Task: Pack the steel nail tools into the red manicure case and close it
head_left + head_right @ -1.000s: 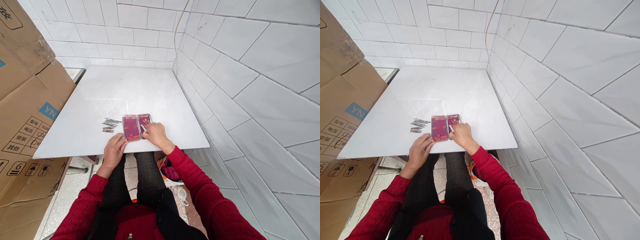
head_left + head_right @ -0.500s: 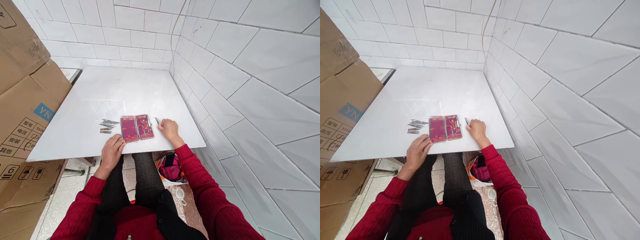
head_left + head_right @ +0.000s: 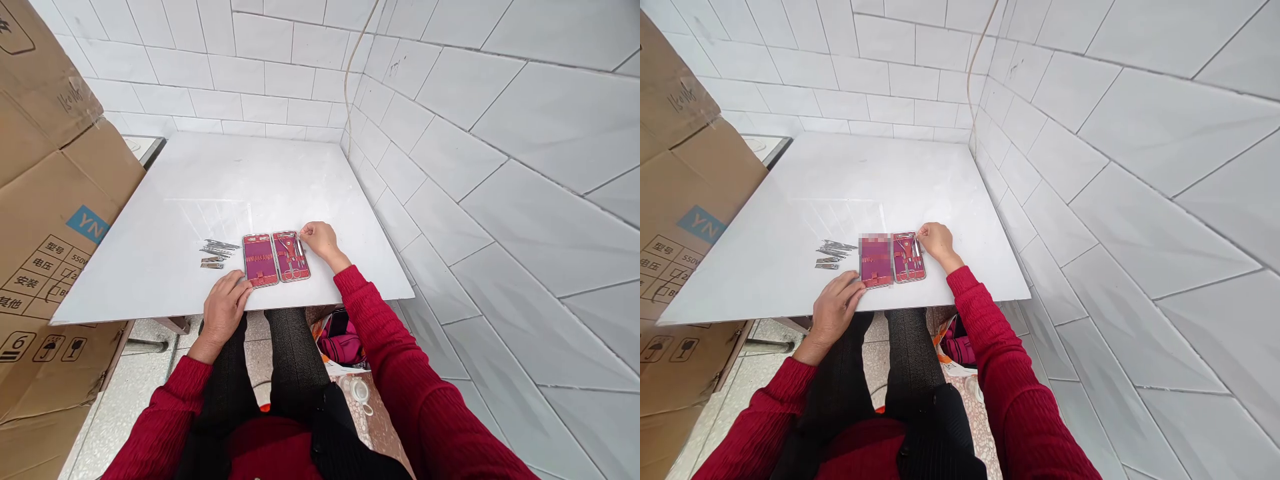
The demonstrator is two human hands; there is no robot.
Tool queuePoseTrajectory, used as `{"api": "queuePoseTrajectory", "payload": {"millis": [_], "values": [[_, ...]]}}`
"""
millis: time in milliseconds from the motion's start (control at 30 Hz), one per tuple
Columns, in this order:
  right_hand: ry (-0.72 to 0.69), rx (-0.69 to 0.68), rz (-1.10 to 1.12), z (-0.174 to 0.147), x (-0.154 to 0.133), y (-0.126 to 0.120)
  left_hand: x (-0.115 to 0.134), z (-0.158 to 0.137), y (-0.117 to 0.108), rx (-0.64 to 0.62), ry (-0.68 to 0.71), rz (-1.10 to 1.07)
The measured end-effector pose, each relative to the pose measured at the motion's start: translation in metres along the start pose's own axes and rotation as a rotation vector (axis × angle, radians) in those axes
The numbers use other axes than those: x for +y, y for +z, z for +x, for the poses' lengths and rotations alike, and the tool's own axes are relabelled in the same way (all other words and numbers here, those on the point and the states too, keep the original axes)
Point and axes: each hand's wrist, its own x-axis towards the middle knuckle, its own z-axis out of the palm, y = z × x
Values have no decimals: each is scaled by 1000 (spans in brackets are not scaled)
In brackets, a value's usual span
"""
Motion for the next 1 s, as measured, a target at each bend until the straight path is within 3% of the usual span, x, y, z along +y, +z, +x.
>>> {"api": "queuePoseTrajectory", "payload": {"millis": [267,433,667,1000], "values": [[-125,-120,219,28,14,14,1,0,-1,15,5,18],[-237,-121,287,33,21,24,3,0,-1,20,3,27],[-373,-95,243,29,20,23,3,0,-1,32,13,36],[-431,-73,119,26,20,20,1,-2,0,34,10,38]]}}
